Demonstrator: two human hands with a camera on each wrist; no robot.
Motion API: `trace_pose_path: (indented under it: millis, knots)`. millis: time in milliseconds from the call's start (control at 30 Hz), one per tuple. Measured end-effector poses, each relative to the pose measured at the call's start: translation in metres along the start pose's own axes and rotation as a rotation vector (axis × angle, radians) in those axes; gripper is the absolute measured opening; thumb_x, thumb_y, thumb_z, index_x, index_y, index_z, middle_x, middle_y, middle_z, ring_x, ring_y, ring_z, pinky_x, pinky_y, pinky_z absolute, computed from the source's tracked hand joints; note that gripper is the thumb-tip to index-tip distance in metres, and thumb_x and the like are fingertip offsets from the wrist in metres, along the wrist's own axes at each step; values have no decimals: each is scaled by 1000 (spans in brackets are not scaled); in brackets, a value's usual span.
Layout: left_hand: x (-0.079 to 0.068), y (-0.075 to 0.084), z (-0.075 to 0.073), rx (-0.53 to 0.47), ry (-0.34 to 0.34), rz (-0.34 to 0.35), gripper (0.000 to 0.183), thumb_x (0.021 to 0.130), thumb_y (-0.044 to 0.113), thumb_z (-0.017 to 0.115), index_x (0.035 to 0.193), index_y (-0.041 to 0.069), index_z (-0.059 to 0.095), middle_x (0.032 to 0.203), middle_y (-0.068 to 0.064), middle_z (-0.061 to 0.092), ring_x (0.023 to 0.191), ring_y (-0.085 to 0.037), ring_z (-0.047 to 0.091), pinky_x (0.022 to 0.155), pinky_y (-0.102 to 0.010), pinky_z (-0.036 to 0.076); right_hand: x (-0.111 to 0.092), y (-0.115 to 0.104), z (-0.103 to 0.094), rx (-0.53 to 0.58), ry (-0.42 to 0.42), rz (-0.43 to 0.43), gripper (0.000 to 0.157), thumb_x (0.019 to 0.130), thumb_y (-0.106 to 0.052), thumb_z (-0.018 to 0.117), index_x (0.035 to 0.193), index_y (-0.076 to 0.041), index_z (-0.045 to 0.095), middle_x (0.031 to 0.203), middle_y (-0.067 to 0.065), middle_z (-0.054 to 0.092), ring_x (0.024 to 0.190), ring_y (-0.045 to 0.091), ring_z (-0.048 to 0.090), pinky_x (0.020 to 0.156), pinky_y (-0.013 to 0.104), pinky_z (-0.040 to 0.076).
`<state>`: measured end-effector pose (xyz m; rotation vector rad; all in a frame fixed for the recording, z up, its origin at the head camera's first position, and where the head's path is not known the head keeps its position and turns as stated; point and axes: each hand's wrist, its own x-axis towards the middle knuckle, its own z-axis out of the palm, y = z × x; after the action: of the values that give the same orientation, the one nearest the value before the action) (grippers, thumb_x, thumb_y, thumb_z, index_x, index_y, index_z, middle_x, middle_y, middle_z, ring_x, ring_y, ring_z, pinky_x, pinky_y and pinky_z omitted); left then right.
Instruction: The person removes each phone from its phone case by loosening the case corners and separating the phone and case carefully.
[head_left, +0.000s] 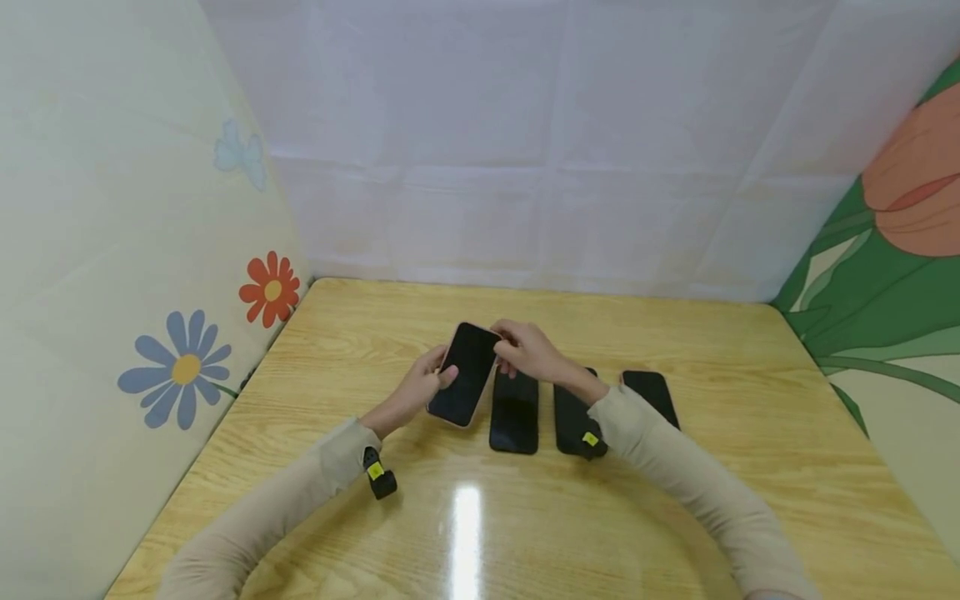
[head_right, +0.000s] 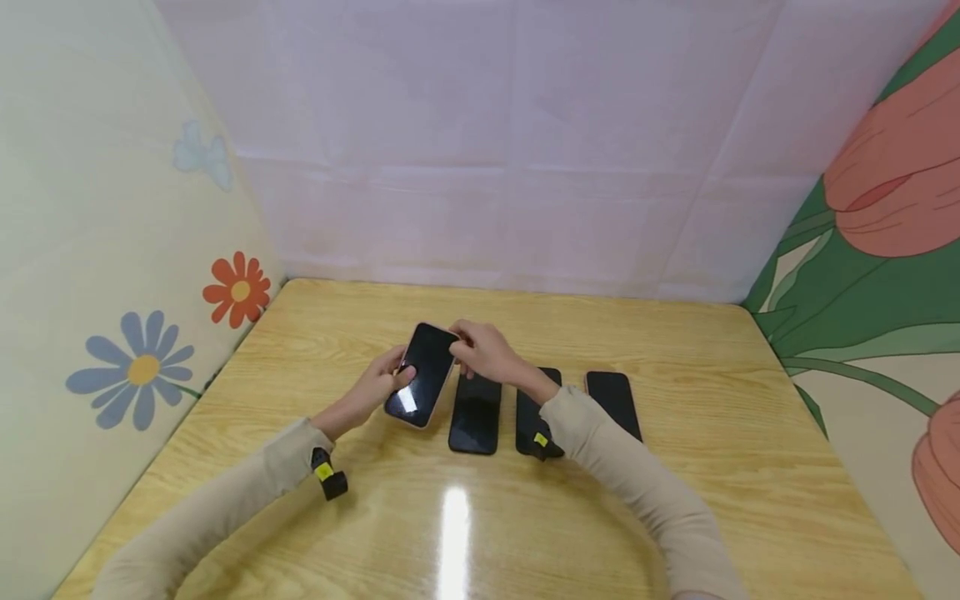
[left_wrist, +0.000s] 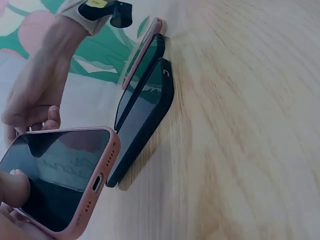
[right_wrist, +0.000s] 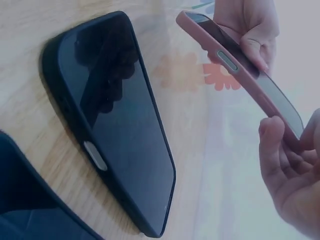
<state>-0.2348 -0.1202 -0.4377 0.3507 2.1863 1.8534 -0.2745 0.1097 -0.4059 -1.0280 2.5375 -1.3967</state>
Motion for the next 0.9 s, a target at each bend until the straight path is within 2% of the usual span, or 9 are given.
trace_pose_path:
  millis: [100,167,300,400,533,733,900]
  knots:
    - [1,0,-1,-29,-13,-14,38,103,1,45,141,-2,46,129,-24,54,102,-24,61,84,-35,53,0,1,-2,48,-27,-13,22,96,1,45,112,6,59,77,26,65,54,20,61,55,55,54]
    - [2,0,-1,-45,-8,-28,39,103,1,46,141,-1,46,128,-24,56,100,-23,62,83,-34,53,0,1,-2,74,-36,-12,21,96,3,45,112,7,59,77,26,65,55,22,62,55,55,54]
    - [2,1,0,-63,-6,-55,39,103,3,47,141,-2,47,126,-23,59,99,-22,63,83,-34,52,1,0,-3,116,-42,-8,20,95,6,46,111,10,59,76,25,64,55,28,62,50,48,54]
    - [1,2,0,-87,-20,-69,40,103,5,47,143,-2,44,129,-24,58,103,-25,62,87,-38,52,1,0,-5,158,-45,-4,22,96,7,44,111,11,58,73,23,64,54,29,61,48,43,53]
    - [0,4,0,-129,-41,-88,45,104,8,47,148,0,39,133,-24,55,110,-28,59,92,-43,51,0,-1,-8,226,-48,24,23,98,6,41,112,10,59,72,18,64,54,25,60,50,45,54]
    - [2,10,0,-171,-69,-125,49,104,12,47,150,1,36,135,-24,54,109,-26,60,94,-42,49,1,4,-10,325,-48,14,24,99,3,38,111,9,59,72,17,62,60,45,57,48,34,50]
    - [3,11,-1,-223,-121,-119,47,105,10,45,150,1,36,135,-24,54,104,-23,62,90,-40,51,0,7,-11,400,-67,17,28,101,0,34,113,9,57,73,18,60,57,33,54,47,28,45]
